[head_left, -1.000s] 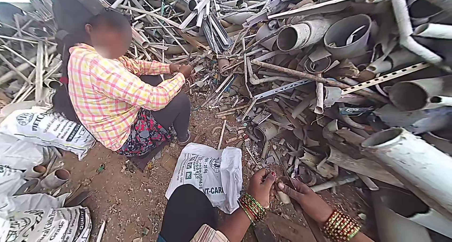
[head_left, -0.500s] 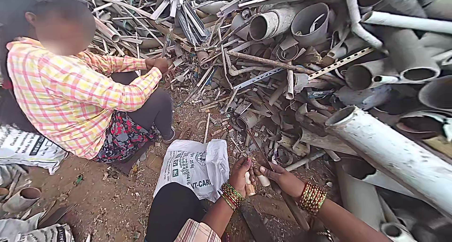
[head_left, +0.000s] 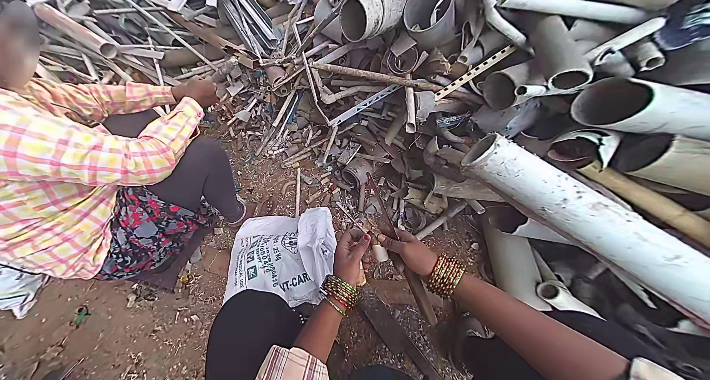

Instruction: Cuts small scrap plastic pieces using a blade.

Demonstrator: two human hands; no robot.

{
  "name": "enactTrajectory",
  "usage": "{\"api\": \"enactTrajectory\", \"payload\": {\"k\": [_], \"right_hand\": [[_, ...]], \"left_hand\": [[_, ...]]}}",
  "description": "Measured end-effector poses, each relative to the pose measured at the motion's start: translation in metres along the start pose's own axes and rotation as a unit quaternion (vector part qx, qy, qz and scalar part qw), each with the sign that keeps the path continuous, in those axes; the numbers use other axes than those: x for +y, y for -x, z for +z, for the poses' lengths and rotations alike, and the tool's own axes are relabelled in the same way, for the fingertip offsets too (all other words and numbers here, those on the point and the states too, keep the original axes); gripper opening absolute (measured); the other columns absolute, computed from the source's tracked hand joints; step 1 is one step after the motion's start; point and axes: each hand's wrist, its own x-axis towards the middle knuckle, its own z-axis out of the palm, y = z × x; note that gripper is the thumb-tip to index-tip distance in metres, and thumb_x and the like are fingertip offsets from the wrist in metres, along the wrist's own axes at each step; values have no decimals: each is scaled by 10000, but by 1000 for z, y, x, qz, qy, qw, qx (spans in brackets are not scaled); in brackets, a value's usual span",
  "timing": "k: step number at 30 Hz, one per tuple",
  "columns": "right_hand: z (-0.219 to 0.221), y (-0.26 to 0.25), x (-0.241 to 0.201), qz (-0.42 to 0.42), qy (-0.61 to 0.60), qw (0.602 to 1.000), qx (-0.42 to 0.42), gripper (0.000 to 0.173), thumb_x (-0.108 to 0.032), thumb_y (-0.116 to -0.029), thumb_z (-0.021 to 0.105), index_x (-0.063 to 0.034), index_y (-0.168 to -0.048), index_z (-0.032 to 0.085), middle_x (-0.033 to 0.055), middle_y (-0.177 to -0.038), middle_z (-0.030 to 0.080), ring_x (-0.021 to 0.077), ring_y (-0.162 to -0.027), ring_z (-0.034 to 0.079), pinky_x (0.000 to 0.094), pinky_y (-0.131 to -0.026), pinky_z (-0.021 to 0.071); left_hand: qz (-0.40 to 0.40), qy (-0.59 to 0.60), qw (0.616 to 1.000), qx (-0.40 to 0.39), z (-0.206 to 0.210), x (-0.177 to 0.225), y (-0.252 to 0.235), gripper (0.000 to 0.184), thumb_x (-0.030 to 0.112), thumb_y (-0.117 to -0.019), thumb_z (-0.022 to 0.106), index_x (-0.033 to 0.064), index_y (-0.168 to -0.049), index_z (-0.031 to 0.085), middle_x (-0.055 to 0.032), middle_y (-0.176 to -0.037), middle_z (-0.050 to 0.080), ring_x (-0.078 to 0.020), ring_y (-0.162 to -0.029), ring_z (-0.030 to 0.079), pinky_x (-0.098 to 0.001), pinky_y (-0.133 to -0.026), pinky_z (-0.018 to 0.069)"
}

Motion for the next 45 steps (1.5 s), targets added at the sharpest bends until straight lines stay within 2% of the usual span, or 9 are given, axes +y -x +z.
{"api": "enactTrajectory", "payload": {"k": [2,12,17,23,27,30,35,41,45], "right_hand": [[0,1,-3,1,7,1000,5,287,-151,-1111,421,-33,-1370,456,-6,-799,494,25,-506,411,187,-475,375],[-1,-7,5,-5,21,999,34,154,-196,-1068,556,-53,-1053,503,3,-760,514,31,-488,446,179,-458,400],[-1,-3,2,-1,15,999,48,264,-266,-1118,423,-29,-1107,539,-2,-769,503,23,-475,414,175,-457,395],[-3,-6,7,-17,65,997,25,111,-151,-1056,570,-55,-1016,529,-21,-739,477,24,-499,418,182,-481,385],[-3,-5,5,-18,98,995,17,141,-153,-1016,641,-52,-1020,542,-11,-766,500,28,-519,440,187,-490,394],[-4,-6,5,-18,124,992,14,189,-172,-996,676,-39,-1053,556,-1,-787,504,39,-554,450,209,-516,398],[-4,-8,7,-19,130,991,10,230,-182,-987,692,-40,-1067,530,4,-805,497,48,-568,452,216,-521,399],[-4,-9,8,-23,107,994,11,264,-143,-962,717,-42,-1078,502,7,-829,497,34,-551,454,187,-485,391],[-4,-10,8,-22,128,991,10,313,-131,-937,745,-22,-1131,524,32,-883,530,50,-603,482,209,-521,406]], "left_hand": [[0,-22,1000,-10,0,2,1,162,32,-1009,567,-58,-1144,556,-56,-963,583,-11,-599,540,-157,-538,480],[4,-89,996,-22,1,1,2,263,6,-945,660,-56,-1166,531,-85,-1032,569,-22,-632,553,-173,-553,488],[-22,-48,999,-11,2,5,2,223,26,-1016,560,-69,-1211,513,-85,-973,608,-29,-571,553,-172,-525,489],[-28,-57,998,-10,1,2,1,236,93,-1068,486,-73,-1231,522,-82,-945,615,-31,-584,561,-180,-529,487],[-28,-51,998,-3,1,0,0,185,83,-1046,538,-60,-1164,544,-82,-956,597,-38,-607,563,-179,-532,484],[-35,-21,999,7,1,-1,-2,106,48,-1044,522,-47,-1077,556,-48,-837,606,-32,-551,556,-174,-504,488],[-56,-12,998,8,0,2,-3,116,37,-1057,489,-41,-1061,576,-34,-805,602,-34,-546,553,-174,-498,481],[-22,-45,999,9,1,4,-1,69,10,-1018,560,-53,-1035,586,-28,-808,595,-7,-541,528,-147,-504,464],[-23,-39,999,9,1,4,-1,98,-4,-1004,579,-51,-1089,568,-34,-844,603,-6,-572,540,-144,-512,459]]}}
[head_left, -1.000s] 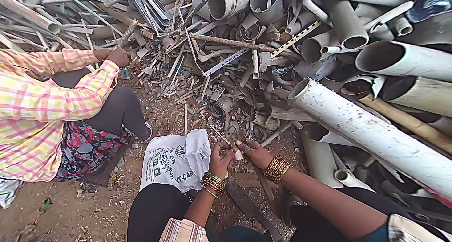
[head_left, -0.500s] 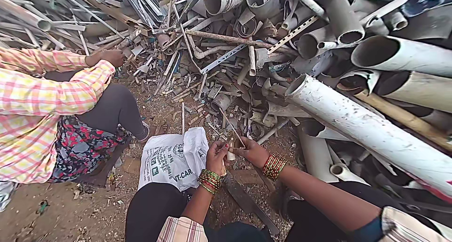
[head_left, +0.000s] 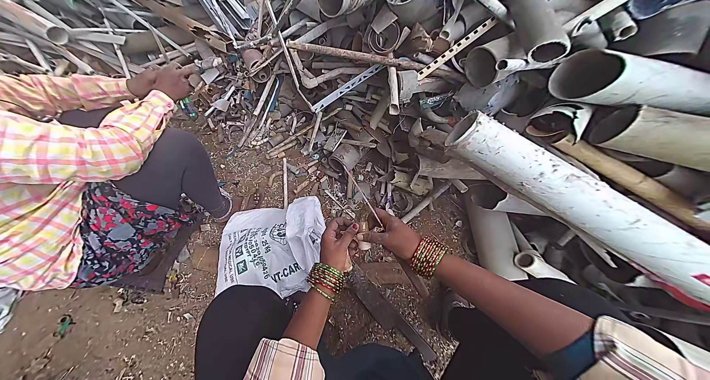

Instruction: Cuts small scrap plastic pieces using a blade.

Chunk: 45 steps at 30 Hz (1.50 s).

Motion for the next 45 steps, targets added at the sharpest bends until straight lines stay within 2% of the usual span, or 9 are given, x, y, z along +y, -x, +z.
{"api": "enactTrajectory", "payload": {"k": [8,13,17,26,28,32,36,40,45], "right_hand": [[2,-1,1,-22,44,999,-1,453,-135,-904,779,22,-1232,507,81,-961,561,101,-743,538,273,-654,466],[5,-1,2,-18,53,998,3,599,-138,-850,835,49,-1308,496,161,-1092,602,179,-909,593,354,-805,504],[6,0,1,-9,23,1000,0,454,-123,-874,806,24,-1195,521,70,-942,543,99,-750,529,273,-669,461],[6,1,-3,11,-26,999,-17,371,-45,-938,706,11,-1255,523,64,-947,560,67,-667,519,227,-568,431],[5,2,-4,17,-34,999,-32,428,-44,-953,685,-2,-1345,518,81,-1011,599,63,-692,531,233,-592,442],[-4,0,-7,29,-13,997,-74,398,-101,-993,657,-29,-1357,516,51,-939,570,53,-620,477,223,-539,400],[-12,-4,-3,20,-1,995,-94,333,-151,-973,703,-22,-1239,551,8,-852,550,32,-598,463,201,-532,392],[-11,-2,2,15,-41,993,-110,298,-117,-1031,599,-25,-1304,519,-9,-859,565,4,-564,447,179,-506,381],[-7,2,-1,8,-24,996,-85,447,-27,-1023,562,-23,-1445,415,51,-1025,554,35,-684,498,210,-583,423]], "left_hand": [[-41,31,999,-1,0,-2,0,56,-37,-1015,528,-41,-1045,575,-26,-825,601,-21,-599,556,-155,-524,462],[-25,14,999,-19,0,-3,1,75,-36,-1018,512,-60,-1060,570,-23,-799,589,-13,-563,535,-151,-527,466],[-14,-5,1000,-23,0,-1,1,76,-45,-1013,511,-62,-1046,577,-16,-808,597,-3,-588,540,-147,-542,460],[6,-48,998,-26,-3,0,1,65,-65,-995,534,-71,-1024,592,-15,-820,597,5,-614,539,-144,-559,454],[2,-54,998,-29,-4,0,1,67,-61,-995,541,-71,-1035,594,-13,-804,593,0,-612,541,-148,-566,462],[-9,-35,999,-18,-2,-2,2,76,-61,-996,541,-77,-1045,597,-10,-774,591,-1,-574,527,-148,-548,465],[-6,-23,1000,-18,-2,-2,1,53,-43,-1008,532,-54,-1034,577,-18,-809,583,-10,-597,540,-152,-550,468],[-8,-52,998,-26,-6,-1,-2,61,-23,-1014,536,-50,-1052,576,-32,-868,565,-19,-624,529,-156,-560,458],[-5,-124,991,-52,-5,0,-2,125,-3,-1016,547,-76,-1116,566,-68,-921,556,-32,-635,513,-179,-575,447]]}}
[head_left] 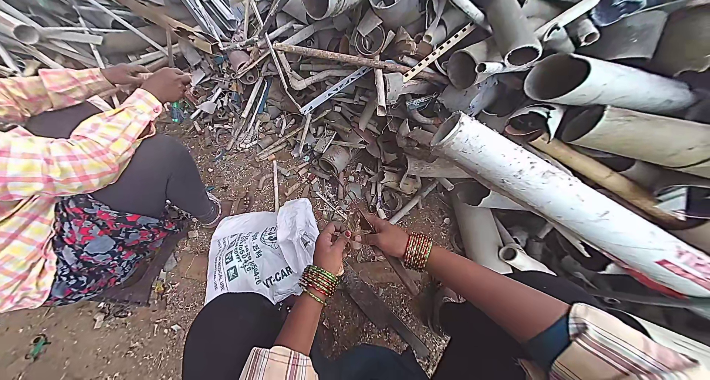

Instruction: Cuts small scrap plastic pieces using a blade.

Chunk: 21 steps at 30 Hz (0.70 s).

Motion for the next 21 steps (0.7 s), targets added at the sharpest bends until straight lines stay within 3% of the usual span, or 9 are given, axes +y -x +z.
{"api": "enactTrajectory", "payload": {"k": [2,4,8,10,13,15,18,21], "right_hand": [[2,-2,2,-8,26,1000,5,454,-49,-1037,551,-19,-1469,413,85,-1092,582,55,-748,526,235,-633,444],[4,-5,3,-11,49,999,18,400,-60,-1034,564,2,-1416,464,101,-1091,592,77,-794,552,256,-684,468],[10,-10,5,-6,71,996,54,449,-59,-992,645,32,-1405,496,186,-1192,622,192,-989,618,365,-889,504],[12,-10,3,-1,66,996,64,461,-62,-981,664,16,-1404,501,168,-1161,631,178,-933,619,357,-841,511],[7,-7,-1,-13,24,998,51,398,-59,-1001,622,-3,-1376,503,71,-1003,606,61,-708,519,242,-620,435],[3,-6,-2,-12,-14,999,39,375,-89,-1040,567,-31,-1398,471,41,-983,622,20,-641,485,206,-556,392],[-1,-8,0,0,-24,999,45,334,-171,-1070,544,-39,-1365,462,29,-934,595,9,-569,446,187,-507,369],[-4,-11,7,-8,40,999,33,431,-204,-995,677,-27,-1342,491,44,-1008,627,23,-671,499,206,-578,404]], "left_hand": [[0,-23,1000,0,0,-1,-1,139,11,-1026,540,-81,-1128,566,-79,-931,550,-45,-649,514,-193,-585,450],[-3,-42,999,5,0,-3,-2,133,24,-1031,535,-71,-1118,569,-76,-914,542,-53,-646,509,-208,-590,453],[-23,-50,998,18,0,-5,-3,138,37,-1039,528,-60,-1127,571,-80,-900,546,-79,-657,513,-239,-607,458],[-19,-19,999,26,0,-4,-2,112,13,-1032,529,-64,-1106,564,-72,-882,547,-61,-635,515,-212,-586,455],[6,58,997,41,4,0,0,49,-22,-1020,517,-57,-1045,542,-33,-846,533,-16,-592,517,-154,-553,465],[24,93,994,45,5,0,1,64,-18,-1029,490,-57,-1044,538,-21,-830,528,-6,-578,518,-145,-544,474],[15,113,992,61,8,-1,2,93,28,-1055,478,-46,-1058,534,-14,-810,527,-11,-562,518,-148,-530,477],[-7,123,989,79,7,0,1,136,62,-1070,478,-57,-1106,534,-38,-824,540,-30,-558,525,-166,-530,486]]}}
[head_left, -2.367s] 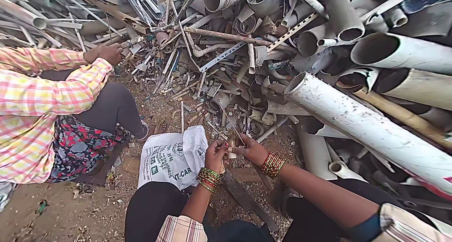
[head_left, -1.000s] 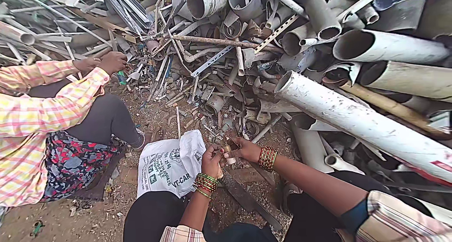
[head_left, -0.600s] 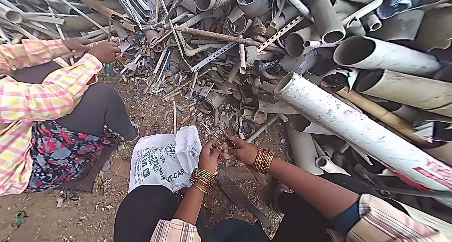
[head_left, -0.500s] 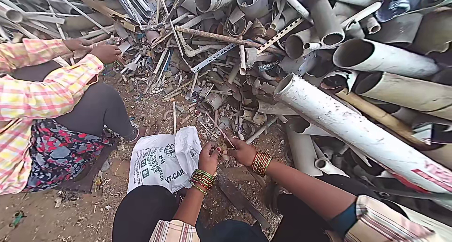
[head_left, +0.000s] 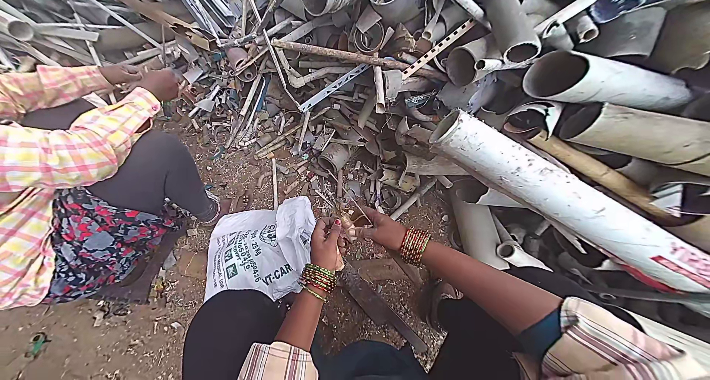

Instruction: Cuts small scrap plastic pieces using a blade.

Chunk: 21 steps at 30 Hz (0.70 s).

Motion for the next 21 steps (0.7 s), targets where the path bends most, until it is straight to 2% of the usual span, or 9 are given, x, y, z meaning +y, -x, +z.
{"api": "enactTrajectory", "payload": {"k": [2,4,5,7,9,13,16,18,21], "right_hand": [[2,-2,4,-17,29,999,-4,500,-192,-936,751,-1,-1329,508,82,-1065,636,71,-805,571,258,-703,475],[4,-2,5,-21,28,999,0,521,-175,-924,765,11,-1342,517,101,-1085,634,99,-866,595,283,-775,501],[5,-1,3,-15,24,1000,2,506,-175,-938,749,6,-1347,514,93,-1078,630,89,-847,585,273,-754,492],[6,0,0,3,11,1000,7,460,-184,-975,705,-8,-1352,510,71,-1048,633,50,-744,542,232,-641,444],[6,0,-2,15,-4,1000,8,425,-192,-994,680,-18,-1345,514,52,-1015,636,24,-672,502,207,-578,406],[7,0,-2,11,-10,1000,7,388,-203,-1009,660,-13,-1322,531,32,-965,625,15,-642,475,204,-566,392],[10,2,-2,12,-18,1000,7,383,-194,-1016,648,-21,-1335,528,24,-963,630,6,-635,471,197,-556,383],[10,2,-2,13,-21,1000,4,380,-184,-1023,635,-26,-1349,519,23,-959,629,7,-627,467,198,-547,377],[9,1,-1,16,-26,1000,5,375,-181,-1031,623,-25,-1355,516,30,-960,626,9,-605,465,192,-519,373]], "left_hand": [[-3,0,1000,2,-1,-1,-1,149,61,-1070,478,-67,-1113,541,-46,-829,549,-30,-544,520,-165,-519,482],[-6,2,1000,1,-1,0,-1,183,77,-1083,451,-72,-1109,554,-45,-823,566,-27,-524,512,-162,-505,475],[-9,1,1000,0,-1,1,-1,227,100,-1101,411,-72,-1126,556,-44,-838,571,-26,-521,506,-163,-502,471],[-8,-1,1000,0,-3,1,-2,281,123,-1116,364,-74,-1161,559,-49,-878,586,-23,-523,501,-163,-498,465],[-4,-6,1000,-2,-4,-1,-3,261,111,-1109,386,-74,-1169,560,-57,-902,589,-26,-529,504,-165,-500,465],[-1,-16,1000,1,-2,0,-1,161,58,-1051,520,-64,-1145,566,-61,-889,582,-25,-545,515,-163,-511,467],[-12,-46,999,-2,-3,1,0,206,58,-1006,613,-57,-1171,565,-86,-985,579,-33,-591,529,-167,-528,463],[-20,-56,998,-7,-3,0,-1,236,67,-1004,624,-58,-1193,558,-95,-996,597,-33,-600,545,-168,-530,466],[-22,-68,997,-5,-4,0,-2,219,68,-1022,597,-62,-1197,587,-85,-930,657,-25,-565,550,-170,-514,460]]}}
